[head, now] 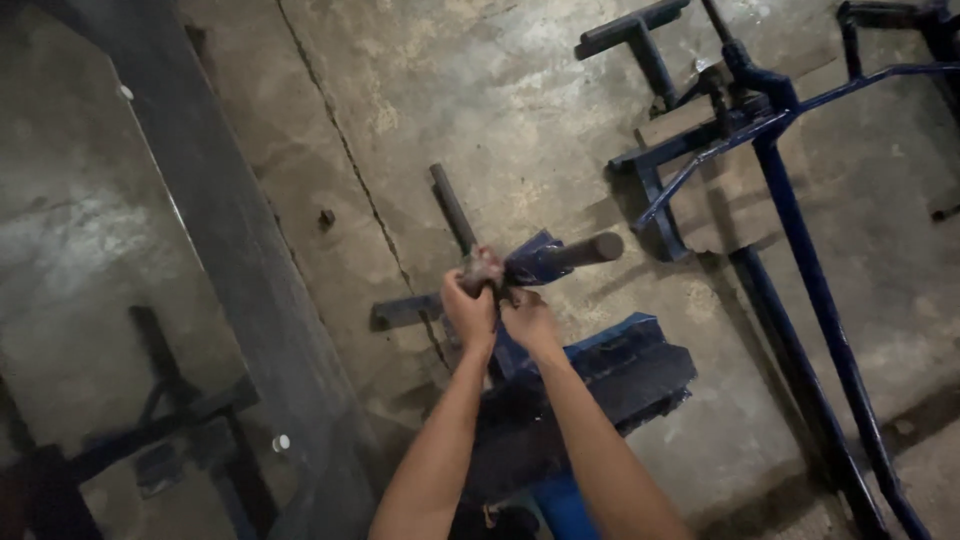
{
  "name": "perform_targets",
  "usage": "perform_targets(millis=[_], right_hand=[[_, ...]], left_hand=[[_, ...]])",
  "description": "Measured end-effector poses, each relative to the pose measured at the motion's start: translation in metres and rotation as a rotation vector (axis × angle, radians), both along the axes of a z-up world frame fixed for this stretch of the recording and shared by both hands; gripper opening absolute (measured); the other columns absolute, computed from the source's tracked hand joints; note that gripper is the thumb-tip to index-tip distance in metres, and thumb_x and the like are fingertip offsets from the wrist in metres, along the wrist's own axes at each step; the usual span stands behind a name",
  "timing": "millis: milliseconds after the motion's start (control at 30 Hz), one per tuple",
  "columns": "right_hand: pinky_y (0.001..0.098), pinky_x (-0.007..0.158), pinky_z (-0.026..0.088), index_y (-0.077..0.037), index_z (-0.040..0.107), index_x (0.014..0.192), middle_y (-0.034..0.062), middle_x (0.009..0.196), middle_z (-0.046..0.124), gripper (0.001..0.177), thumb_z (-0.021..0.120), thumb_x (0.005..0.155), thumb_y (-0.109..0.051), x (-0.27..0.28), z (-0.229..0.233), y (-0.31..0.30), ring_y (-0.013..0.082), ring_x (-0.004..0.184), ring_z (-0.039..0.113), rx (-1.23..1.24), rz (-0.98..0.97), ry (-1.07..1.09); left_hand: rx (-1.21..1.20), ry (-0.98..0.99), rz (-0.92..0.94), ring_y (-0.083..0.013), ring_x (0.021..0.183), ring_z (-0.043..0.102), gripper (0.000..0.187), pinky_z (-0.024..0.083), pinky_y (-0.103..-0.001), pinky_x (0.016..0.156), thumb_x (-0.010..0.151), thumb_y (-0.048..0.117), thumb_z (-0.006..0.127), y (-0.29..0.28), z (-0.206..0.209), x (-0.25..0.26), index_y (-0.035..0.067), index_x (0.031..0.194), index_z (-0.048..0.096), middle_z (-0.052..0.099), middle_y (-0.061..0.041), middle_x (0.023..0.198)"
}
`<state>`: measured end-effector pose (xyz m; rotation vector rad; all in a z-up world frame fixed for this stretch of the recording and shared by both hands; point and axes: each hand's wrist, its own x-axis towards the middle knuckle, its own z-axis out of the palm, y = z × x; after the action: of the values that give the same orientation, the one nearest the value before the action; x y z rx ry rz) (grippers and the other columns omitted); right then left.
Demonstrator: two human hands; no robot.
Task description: Wiping down various metal gym machines and bench pads with a cleaning cloth.
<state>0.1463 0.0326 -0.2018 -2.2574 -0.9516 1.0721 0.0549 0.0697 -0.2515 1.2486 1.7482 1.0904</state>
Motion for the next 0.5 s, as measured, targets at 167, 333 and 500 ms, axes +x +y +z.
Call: perform_targets(millis=[167, 333, 500], right_hand=[[0.0499, 0.099, 0.051, -0.007, 0.062, 0.134, 0.0242, 0.129, 0.066, 0.042, 0.058, 0.095, -0.021, 0.001, -0.059, 0.008, 0.0455, 0.117, 0.063, 0.232, 0.336, -0.202], [0.0529, 0.102, 0.049, -0.005, 0.048, 0.149, 0.0323, 0.147, 0.048, 0.062, 0.066, 0.092, -0.021, -0.005, -0.075, 0.030, 0.0534, 0.129, 0.052, 0.436, 0.508, -0.198], [0.0558, 0.102, 0.045, -0.001, 0.036, 0.151, 0.0368, 0.147, 0.038, 0.078, 0.070, 0.083, -0.021, 0.003, -0.115, 0.048, 0.0550, 0.129, 0.047, 0.222, 0.552, -0.142]], left_hand=[[-0.031, 0.036, -0.255, -0.0398, 0.112, 0.060, 0.044, 0.050, -0.047, 0.095, 0.085, 0.018, 0.070, 0.033, -0.034, -0.005, 0.007, 0.127, 0.061, 0.058, -0.019, 0.122], [-0.514, -0.426, -0.214, -0.0291, 0.105, 0.066, 0.045, 0.049, -0.040, 0.092, 0.101, 0.043, 0.061, 0.057, -0.080, -0.002, 0.008, 0.129, 0.055, 0.067, -0.013, 0.115], [-0.186, -0.247, -0.485, -0.0295, 0.098, 0.069, 0.048, 0.054, -0.040, 0.086, 0.107, 0.043, 0.048, 0.059, -0.122, -0.009, 0.005, 0.119, 0.075, 0.068, -0.023, 0.110]])
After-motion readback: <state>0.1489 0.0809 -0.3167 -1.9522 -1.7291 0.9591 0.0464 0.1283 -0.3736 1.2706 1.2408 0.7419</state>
